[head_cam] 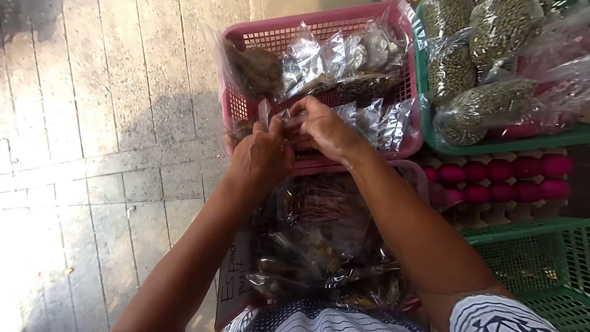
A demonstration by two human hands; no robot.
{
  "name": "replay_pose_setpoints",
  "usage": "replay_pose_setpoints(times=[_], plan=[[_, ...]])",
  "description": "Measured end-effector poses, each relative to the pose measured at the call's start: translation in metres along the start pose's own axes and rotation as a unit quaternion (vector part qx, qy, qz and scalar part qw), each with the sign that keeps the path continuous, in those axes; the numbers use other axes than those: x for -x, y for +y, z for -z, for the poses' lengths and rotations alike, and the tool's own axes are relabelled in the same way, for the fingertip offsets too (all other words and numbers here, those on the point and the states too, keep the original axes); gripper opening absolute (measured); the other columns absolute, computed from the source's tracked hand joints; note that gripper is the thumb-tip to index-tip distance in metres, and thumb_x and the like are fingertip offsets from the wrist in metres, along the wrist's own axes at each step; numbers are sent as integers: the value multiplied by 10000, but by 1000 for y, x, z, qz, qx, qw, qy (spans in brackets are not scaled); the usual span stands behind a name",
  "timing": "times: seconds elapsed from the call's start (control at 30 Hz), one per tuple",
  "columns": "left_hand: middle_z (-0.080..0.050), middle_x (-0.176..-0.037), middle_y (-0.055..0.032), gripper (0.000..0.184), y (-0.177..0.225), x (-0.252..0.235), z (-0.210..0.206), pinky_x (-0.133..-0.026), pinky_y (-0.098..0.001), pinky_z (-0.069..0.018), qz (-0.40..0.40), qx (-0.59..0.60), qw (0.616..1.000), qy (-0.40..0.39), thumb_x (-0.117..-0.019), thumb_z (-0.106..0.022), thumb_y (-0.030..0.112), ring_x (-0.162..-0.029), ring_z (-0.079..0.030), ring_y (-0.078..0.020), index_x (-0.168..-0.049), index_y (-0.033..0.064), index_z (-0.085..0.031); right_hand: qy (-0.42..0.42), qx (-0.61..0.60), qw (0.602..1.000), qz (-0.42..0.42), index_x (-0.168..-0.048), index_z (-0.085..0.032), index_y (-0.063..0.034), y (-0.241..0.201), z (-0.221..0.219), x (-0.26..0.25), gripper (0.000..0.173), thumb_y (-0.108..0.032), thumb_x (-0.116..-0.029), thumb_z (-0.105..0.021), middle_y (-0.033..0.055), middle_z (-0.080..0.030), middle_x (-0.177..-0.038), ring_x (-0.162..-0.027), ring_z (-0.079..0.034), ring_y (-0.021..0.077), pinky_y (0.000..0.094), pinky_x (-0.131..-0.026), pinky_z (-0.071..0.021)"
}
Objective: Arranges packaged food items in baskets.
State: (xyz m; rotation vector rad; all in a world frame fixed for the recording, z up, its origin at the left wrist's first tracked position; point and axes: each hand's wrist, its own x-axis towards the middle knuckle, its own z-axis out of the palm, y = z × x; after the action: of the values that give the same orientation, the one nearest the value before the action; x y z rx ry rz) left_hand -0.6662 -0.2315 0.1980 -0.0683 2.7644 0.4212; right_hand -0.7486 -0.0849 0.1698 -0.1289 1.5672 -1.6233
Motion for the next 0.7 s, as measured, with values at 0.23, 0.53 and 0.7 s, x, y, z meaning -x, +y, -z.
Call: replay_pose_setpoints(times=[0.23,0.53,0.7], plan=[[-641,-1092,-245,277,-2,-8,-1,-725,-538,-571,42,-22,999,18,-942,-630,215,-875,-697,-393,-1063,-32,-658,193,314,930,-14,-1290,-524,-44,-21,21,-9,289,-48,-1002,-528,161,-692,-1133,-848,-739,273,456,-703,-627],[-651,-838,-208,176,-21,-6,5,-701,-557,-538,-10,48,991,124,-958,-585,115,-792,-674,-382,-907,-45,-636,146,401,902,-61,-1202,-710,-30,-24,23,-32,320,-119,-897,-752,183,-710,-1155,-1068,-686,315,550,-940,-541],[-634,-781,-174,179,-14,-3,10,-662,-512,-525,-44,96,982,155,-970,-577,115,-719,-645,-324,-906,-40,-642,184,239,952,55,-1051,-701,-43,-55,42,36,113,-98,-959,-663,32,-664,-841,-560,-544,68,250,-528,-493]])
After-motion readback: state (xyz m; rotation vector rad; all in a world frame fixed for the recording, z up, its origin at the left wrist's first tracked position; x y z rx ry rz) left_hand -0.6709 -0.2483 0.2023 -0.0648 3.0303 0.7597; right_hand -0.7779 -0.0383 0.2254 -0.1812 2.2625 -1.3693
